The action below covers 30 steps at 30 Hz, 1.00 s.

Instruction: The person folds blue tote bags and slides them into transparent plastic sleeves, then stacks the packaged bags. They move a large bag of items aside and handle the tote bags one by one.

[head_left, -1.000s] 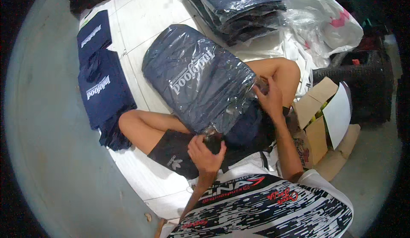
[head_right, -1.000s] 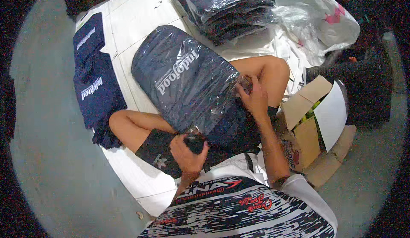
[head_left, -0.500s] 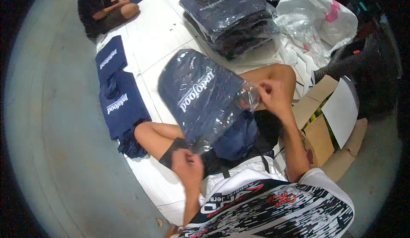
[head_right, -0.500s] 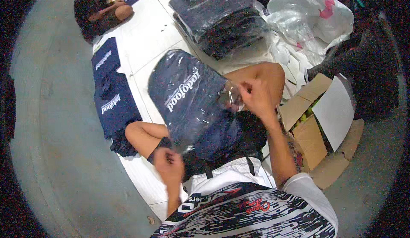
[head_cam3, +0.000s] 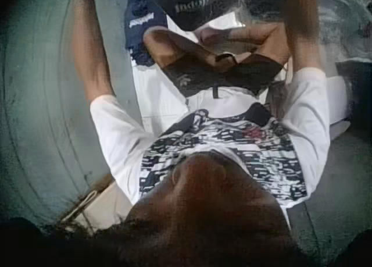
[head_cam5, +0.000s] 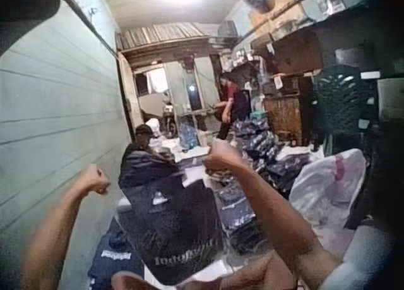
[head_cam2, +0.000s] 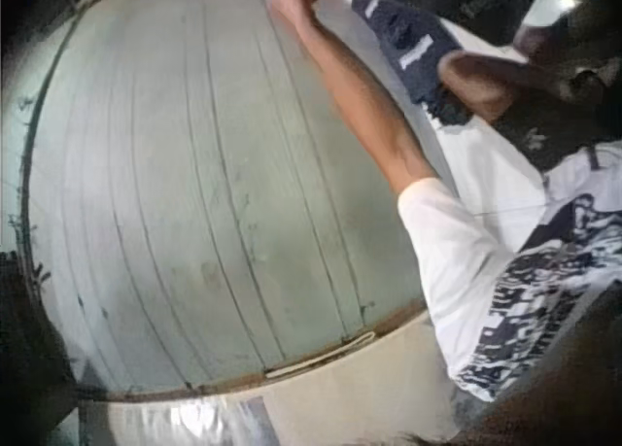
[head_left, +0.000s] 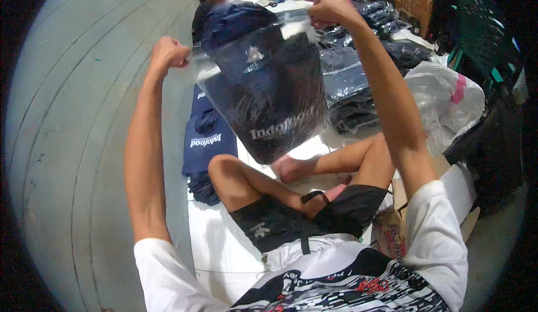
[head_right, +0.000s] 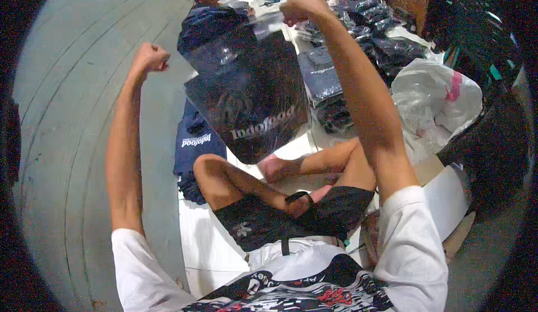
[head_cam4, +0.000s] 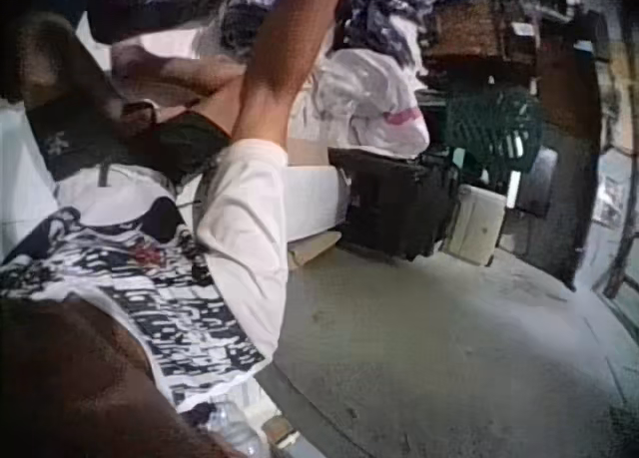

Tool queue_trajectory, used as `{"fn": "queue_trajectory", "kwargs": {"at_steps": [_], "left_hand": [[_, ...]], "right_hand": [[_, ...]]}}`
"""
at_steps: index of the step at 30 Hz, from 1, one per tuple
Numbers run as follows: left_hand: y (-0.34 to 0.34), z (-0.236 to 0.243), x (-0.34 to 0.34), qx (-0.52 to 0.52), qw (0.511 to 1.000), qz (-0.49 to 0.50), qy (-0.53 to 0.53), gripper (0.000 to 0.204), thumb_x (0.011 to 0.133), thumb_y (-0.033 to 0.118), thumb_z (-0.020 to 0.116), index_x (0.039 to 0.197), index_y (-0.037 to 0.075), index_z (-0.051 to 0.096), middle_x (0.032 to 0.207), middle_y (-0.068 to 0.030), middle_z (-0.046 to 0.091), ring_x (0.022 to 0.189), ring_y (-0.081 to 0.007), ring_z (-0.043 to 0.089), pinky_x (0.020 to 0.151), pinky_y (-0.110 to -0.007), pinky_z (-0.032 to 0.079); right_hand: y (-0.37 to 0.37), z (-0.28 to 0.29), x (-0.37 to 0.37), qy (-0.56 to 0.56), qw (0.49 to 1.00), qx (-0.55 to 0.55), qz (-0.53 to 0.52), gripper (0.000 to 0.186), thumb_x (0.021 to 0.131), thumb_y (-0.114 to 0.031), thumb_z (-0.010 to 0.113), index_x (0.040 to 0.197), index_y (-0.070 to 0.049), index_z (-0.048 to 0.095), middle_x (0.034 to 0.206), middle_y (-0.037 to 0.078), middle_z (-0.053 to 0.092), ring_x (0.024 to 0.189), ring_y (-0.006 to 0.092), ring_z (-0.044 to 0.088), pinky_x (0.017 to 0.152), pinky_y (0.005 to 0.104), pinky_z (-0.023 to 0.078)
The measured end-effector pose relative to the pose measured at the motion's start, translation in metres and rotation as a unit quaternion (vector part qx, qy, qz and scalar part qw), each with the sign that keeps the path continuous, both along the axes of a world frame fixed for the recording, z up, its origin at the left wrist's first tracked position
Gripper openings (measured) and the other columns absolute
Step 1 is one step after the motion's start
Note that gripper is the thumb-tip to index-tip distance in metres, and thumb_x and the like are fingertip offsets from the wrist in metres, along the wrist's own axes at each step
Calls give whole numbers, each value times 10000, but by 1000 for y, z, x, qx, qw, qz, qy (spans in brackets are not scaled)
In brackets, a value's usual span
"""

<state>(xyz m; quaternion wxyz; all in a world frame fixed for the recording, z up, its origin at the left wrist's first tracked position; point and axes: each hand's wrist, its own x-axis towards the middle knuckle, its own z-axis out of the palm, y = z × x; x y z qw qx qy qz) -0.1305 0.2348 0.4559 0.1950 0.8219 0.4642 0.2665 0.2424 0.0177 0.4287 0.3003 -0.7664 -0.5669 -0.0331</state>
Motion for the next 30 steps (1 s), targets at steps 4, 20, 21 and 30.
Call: {"fn": "queue_trajectory", "kwargs": {"at_steps": [4, 20, 21, 30], "left_hand": [[10, 28, 18, 27, 999, 11, -39, 207, 783, 106, 697, 621, 32, 593, 648, -80, 670, 590, -161, 717, 587, -283, 566], [-343, -362, 47, -63, 962, -266, 14, 181, 843, 64, 713, 916, 22, 552, 906, -206, 605, 763, -419, 628, 656, -511, 500], [-352, -395, 48, -73, 958, -276, 37, 193, 856, 78, 718, 935, 23, 550, 924, -207, 607, 776, -419, 632, 660, -515, 504], [-334, -380, 68, -153, 949, -271, -53, 332, 809, 128, 831, 923, 4, 545, 931, -229, 553, 859, -417, 594, 766, -459, 496]], "right_hand": [[33, -14, 12, 363, 928, 86, -8, 300, 896, -142, 712, 1077, 91, 763, 880, 142, 802, 725, 205, 788, 597, 278, 627], [-223, -367, 16, 264, 930, -55, -250, 246, 910, -238, 797, 1004, -11, 814, 900, 162, 802, 860, 266, 786, 805, 378, 608], [-233, -378, 3, 311, 906, -92, -271, 291, 918, -246, 793, 1093, -13, 792, 954, 186, 799, 888, 313, 787, 827, 372, 607], [-264, -346, -156, 538, 736, 86, -402, 1012, 831, -521, 886, 1538, 29, 415, 1470, 235, 524, 1353, 309, 563, 1012, 394, 549]]}}
